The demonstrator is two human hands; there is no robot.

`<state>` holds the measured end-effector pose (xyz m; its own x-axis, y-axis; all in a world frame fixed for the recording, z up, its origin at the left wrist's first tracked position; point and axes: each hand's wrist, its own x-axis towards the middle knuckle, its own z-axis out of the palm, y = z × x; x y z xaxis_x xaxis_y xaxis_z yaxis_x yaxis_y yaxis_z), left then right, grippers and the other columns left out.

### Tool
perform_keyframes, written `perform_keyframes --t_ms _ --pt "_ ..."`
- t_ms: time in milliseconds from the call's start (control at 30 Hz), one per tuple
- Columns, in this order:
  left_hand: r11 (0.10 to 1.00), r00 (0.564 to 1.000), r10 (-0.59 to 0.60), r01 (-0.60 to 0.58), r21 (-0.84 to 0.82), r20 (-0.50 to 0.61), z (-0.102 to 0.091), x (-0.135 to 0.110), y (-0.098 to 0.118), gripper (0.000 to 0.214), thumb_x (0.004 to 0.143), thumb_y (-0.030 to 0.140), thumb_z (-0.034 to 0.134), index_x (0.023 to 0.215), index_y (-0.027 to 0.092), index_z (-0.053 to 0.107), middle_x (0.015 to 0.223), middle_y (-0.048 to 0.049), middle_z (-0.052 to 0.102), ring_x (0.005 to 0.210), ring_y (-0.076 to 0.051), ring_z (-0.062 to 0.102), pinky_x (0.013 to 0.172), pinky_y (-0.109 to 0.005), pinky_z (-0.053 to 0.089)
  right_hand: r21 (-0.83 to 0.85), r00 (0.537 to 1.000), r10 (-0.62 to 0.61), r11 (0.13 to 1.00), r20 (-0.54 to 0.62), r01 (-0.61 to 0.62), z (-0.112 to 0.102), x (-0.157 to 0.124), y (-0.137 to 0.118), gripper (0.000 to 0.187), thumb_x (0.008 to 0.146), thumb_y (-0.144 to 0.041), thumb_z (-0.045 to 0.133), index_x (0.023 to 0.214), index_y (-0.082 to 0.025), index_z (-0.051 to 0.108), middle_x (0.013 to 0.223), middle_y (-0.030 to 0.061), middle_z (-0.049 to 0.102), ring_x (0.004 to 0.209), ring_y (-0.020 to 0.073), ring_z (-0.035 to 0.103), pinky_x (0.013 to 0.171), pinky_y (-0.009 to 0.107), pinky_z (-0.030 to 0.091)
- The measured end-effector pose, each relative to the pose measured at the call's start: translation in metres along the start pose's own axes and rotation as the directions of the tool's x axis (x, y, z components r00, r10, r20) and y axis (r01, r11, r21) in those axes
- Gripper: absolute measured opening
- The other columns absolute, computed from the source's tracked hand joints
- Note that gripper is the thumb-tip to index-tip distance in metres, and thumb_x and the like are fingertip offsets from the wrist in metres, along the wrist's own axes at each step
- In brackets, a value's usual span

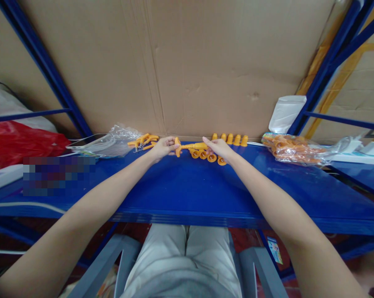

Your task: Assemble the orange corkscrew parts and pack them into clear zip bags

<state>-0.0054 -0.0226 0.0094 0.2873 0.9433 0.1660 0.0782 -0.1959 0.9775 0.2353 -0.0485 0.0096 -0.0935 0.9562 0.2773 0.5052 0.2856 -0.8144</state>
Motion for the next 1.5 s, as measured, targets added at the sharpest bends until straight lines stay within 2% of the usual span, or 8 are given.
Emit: perform_keyframes --t_ms 300,500,767,900,1033,1167,1333,1500 --pt "1.000 1.000 0.017 -0.017 -0.017 0.015 -0.006 0.004 -0.004 0.014 0.081 0.007 0.066 0.088 0.014 0.056 0.073 0.0010 0.067 0.062 -0.009 0.066 0.074 -0.030 0.057 0.062 0.992 -0.071 0.996 0.105 0.064 -0.007 0.001 0.001 0.051 0.063 -0.070 0.069 0.080 -0.022 0.068 0.072 0.0081 0.071 0.074 0.0249 0.067 0.075 0.044 0.054" --pt "0.999 0.999 0.045 -0.044 -0.030 0.015 -0.004 0.004 -0.003 0.015 0.080 0.009 0.066 0.090 0.014 0.056 0.079 -0.0002 0.067 0.066 -0.011 0.068 0.077 -0.033 0.057 0.046 0.996 -0.029 0.999 0.090 0.025 -0.003 0.001 0.002 0.060 0.071 -0.081 0.050 0.060 -0.023 0.062 0.059 0.0102 0.064 0.071 0.0267 0.066 0.075 0.047 0.053" --pt "0.998 0.998 0.055 -0.054 -0.037 0.017 0.000 0.001 -0.002 0.014 0.081 0.007 0.065 0.090 0.013 0.056 0.074 0.0010 0.066 0.064 -0.010 0.067 0.073 -0.028 0.058 0.014 0.993 0.118 0.993 -0.021 -0.117 0.004 -0.002 -0.005 0.065 0.073 -0.084 0.040 0.059 -0.023 0.058 0.055 0.0131 0.059 0.069 0.0295 0.065 0.074 0.050 0.053" --pt "0.999 0.999 0.038 -0.038 -0.006 0.002 0.000 0.000 -0.001 0.013 0.082 0.007 0.064 0.091 0.013 0.057 0.078 -0.0009 0.067 0.065 -0.011 0.068 0.077 -0.035 0.057 0.075 0.998 0.052 0.996 0.027 -0.054 0.000 -0.003 -0.011 0.054 0.076 -0.075 0.052 0.072 -0.021 0.061 0.066 0.0103 0.068 0.058 0.0201 0.061 0.071 0.043 0.054" --pt "0.999 0.999 0.046 -0.046 0.000 0.002 0.000 0.001 -0.001 0.012 0.081 0.007 0.064 0.089 0.013 0.057 0.076 -0.0001 0.066 0.064 -0.010 0.067 0.075 -0.033 0.057 0.121 0.992 0.017 0.992 0.126 -0.033 -0.004 -0.006 -0.015 0.044 0.074 -0.058 0.069 0.092 -0.018 0.064 0.082 0.0087 0.073 0.058 0.0146 0.059 0.069 0.035 0.053" --pt "0.998 0.998 0.060 -0.060 -0.013 0.019 -0.001 0.003 -0.003 0.014 0.080 0.007 0.065 0.090 0.013 0.057 0.076 0.0004 0.066 0.063 -0.010 0.067 0.073 -0.032 0.058 0.122 0.990 0.031 0.991 0.134 -0.048 -0.004 -0.009 -0.018 0.041 0.078 -0.058 0.066 0.080 -0.017 0.065 0.078 0.0093 0.072 0.054 0.0123 0.056 0.065 0.032 0.051" --pt "0.995 0.995 0.095 -0.094 -0.032 0.041 -0.003 0.005 -0.005 0.015 0.079 0.009 0.068 0.089 0.013 0.057 0.076 0.0003 0.067 0.064 -0.010 0.067 0.071 -0.027 0.057 0.082 0.993 0.085 0.992 0.087 -0.092 0.000 -0.012 -0.020 0.055 0.077 -0.072 0.054 0.060 -0.019 0.057 0.056 0.0080 0.063 0.047 0.0118 0.049 0.058 0.032 0.047" --pt "0.996 0.996 0.085 -0.084 -0.024 0.036 -0.006 0.006 -0.005 0.017 0.079 0.010 0.068 0.091 0.013 0.056 0.077 0.0001 0.067 0.065 -0.010 0.067 0.072 -0.028 0.058 0.034 0.989 0.142 0.989 0.047 -0.144 0.002 -0.012 -0.020 0.061 0.080 -0.073 0.046 0.062 -0.018 0.061 0.048 0.0064 0.054 0.045 0.0132 0.047 0.055 0.033 0.045"
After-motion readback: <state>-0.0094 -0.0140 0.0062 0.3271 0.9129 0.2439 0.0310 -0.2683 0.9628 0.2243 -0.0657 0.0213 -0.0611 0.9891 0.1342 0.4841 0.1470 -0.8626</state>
